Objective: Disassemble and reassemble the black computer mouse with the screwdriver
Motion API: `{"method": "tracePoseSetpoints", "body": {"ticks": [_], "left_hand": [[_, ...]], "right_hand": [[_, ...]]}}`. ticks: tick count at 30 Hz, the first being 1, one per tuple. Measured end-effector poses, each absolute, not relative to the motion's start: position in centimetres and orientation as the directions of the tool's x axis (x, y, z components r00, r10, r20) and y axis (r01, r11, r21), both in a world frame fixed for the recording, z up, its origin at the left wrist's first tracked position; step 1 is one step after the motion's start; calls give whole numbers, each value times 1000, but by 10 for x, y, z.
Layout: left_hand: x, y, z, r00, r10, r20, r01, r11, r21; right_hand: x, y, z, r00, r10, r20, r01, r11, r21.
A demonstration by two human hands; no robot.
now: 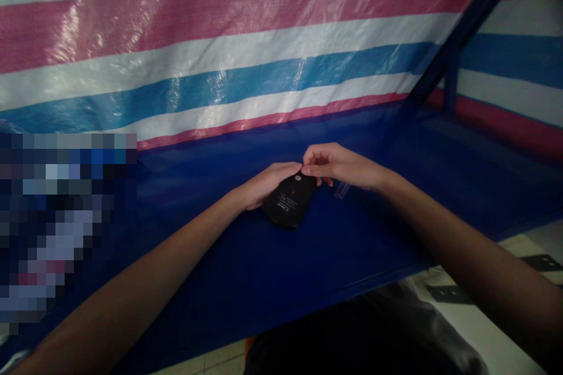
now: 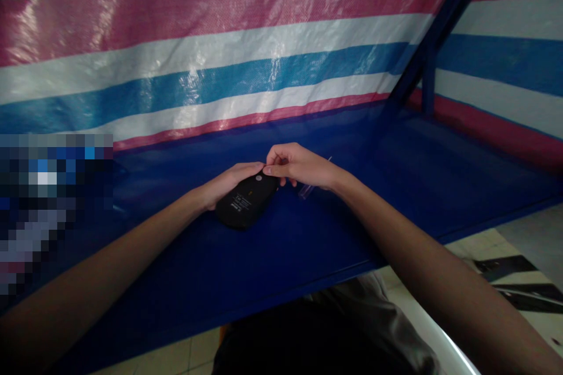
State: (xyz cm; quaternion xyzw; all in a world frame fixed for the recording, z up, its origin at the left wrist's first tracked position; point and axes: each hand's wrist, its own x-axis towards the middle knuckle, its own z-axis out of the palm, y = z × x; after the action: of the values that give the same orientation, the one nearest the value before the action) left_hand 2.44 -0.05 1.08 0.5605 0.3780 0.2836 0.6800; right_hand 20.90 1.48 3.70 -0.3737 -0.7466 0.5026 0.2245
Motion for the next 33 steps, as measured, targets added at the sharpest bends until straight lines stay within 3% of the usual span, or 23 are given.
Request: {"method": "tracePoseSetpoints", "body": {"ticks": [25,30,33], "left_hand": [[22,-1,12,574,796,-193,20,222,975],[23,-2,16,561,803,-203,64,202,977],[23,-2,18,552,805,-217,97,196,976]], "right_hand": [[211,15,38,-674,737,-34,248,183,-951],[229,17,50,-720,694,-23,329,311,-892],[248,23,57,-691,723,31,434,449,-781]]}}
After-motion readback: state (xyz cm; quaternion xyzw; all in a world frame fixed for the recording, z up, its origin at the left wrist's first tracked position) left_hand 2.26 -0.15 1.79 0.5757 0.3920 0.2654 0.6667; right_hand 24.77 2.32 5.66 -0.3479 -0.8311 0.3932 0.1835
